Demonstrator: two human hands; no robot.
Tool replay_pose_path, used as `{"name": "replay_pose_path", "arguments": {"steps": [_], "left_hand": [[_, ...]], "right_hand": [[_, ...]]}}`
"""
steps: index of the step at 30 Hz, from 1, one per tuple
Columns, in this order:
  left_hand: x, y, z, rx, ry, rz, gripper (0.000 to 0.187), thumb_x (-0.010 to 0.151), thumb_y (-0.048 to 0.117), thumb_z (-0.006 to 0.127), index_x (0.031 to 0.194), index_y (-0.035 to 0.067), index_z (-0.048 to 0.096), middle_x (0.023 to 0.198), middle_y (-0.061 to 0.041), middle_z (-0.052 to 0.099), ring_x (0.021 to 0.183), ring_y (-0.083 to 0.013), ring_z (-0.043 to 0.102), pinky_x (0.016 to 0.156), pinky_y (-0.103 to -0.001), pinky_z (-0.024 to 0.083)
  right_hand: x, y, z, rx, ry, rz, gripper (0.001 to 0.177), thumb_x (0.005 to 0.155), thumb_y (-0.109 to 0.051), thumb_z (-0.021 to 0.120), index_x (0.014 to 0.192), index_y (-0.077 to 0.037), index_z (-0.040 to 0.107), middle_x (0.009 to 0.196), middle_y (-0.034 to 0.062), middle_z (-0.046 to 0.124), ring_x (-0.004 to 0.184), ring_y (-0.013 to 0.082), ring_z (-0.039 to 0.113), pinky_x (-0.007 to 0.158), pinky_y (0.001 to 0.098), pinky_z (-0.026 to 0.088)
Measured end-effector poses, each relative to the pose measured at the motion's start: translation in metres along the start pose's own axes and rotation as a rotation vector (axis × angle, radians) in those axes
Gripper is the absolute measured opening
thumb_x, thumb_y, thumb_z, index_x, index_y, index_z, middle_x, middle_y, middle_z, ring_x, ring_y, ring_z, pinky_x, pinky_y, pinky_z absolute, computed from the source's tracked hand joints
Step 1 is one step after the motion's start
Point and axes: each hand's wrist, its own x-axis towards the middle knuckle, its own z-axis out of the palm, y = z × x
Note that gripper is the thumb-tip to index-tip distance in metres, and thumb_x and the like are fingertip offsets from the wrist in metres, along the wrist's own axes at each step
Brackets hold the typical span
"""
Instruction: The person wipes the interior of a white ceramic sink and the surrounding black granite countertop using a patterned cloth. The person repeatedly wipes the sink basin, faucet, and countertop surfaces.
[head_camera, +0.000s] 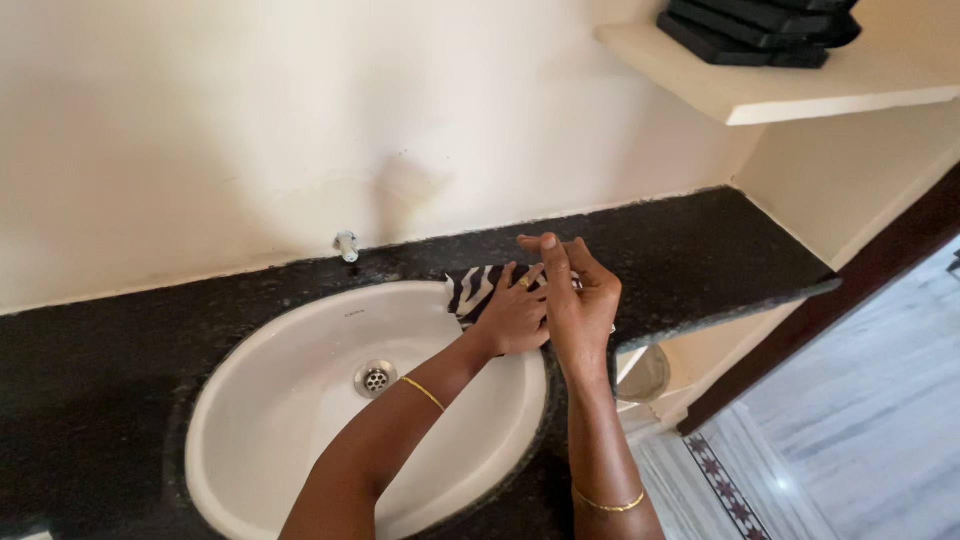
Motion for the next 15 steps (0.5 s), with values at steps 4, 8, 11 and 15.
{"name": "replay_pose_path", "arguments": {"steps": [4, 8, 11, 15], "left_hand": [[-0.016, 0.041, 0.006, -0.06, -0.067, 0.091, 0.054, 0.103, 0.052, 0.044, 0.151, 0.028, 0.052, 0.164, 0.002, 0.043, 0.16, -0.0358, 0.023, 0.123, -0.071, 0.006], [-0.037, 0.086, -0.009, -0.146, -0.221, 0.14, 0.054, 0.101, 0.057, 0.042, 0.151, 0.037, 0.051, 0.167, 0.005, 0.036, 0.159, -0.0352, 0.016, 0.123, -0.071, -0.003], [-0.06, 0.118, -0.032, -0.216, -0.355, 0.241, 0.06, 0.097, 0.062, 0.045, 0.151, 0.035, 0.048, 0.167, 0.004, 0.029, 0.156, -0.0348, 0.008, 0.119, -0.069, -0.009], [-0.107, 0.132, -0.076, -0.34, -0.32, 0.281, 0.063, 0.098, 0.059, 0.049, 0.152, 0.028, 0.048, 0.169, 0.002, 0.028, 0.16, -0.0299, 0.008, 0.116, -0.07, -0.02]], "right_hand": [[-0.014, -0.015, -0.034, -0.027, 0.009, -0.022, 0.031, 0.107, -0.025, 0.062, 0.099, 0.0, 0.078, 0.094, 0.0099, 0.081, 0.071, 0.0072, 0.059, 0.128, 0.0473, 0.033], [-0.029, -0.035, -0.075, -0.121, 0.024, -0.028, 0.03, 0.108, -0.025, 0.061, 0.102, -0.003, 0.08, 0.082, 0.0103, 0.072, 0.068, 0.0064, 0.057, 0.126, 0.0475, 0.038], [-0.045, -0.04, -0.099, -0.218, -0.012, -0.033, 0.031, 0.109, -0.027, 0.059, 0.107, -0.004, 0.08, 0.077, 0.0123, 0.064, 0.074, 0.0125, 0.059, 0.126, 0.049, 0.037], [-0.064, -0.024, -0.128, -0.416, -0.297, -0.121, 0.039, 0.11, -0.036, 0.048, 0.125, -0.01, 0.073, 0.128, 0.0142, 0.071, 0.125, 0.0276, 0.063, 0.124, 0.054, 0.028]]}}
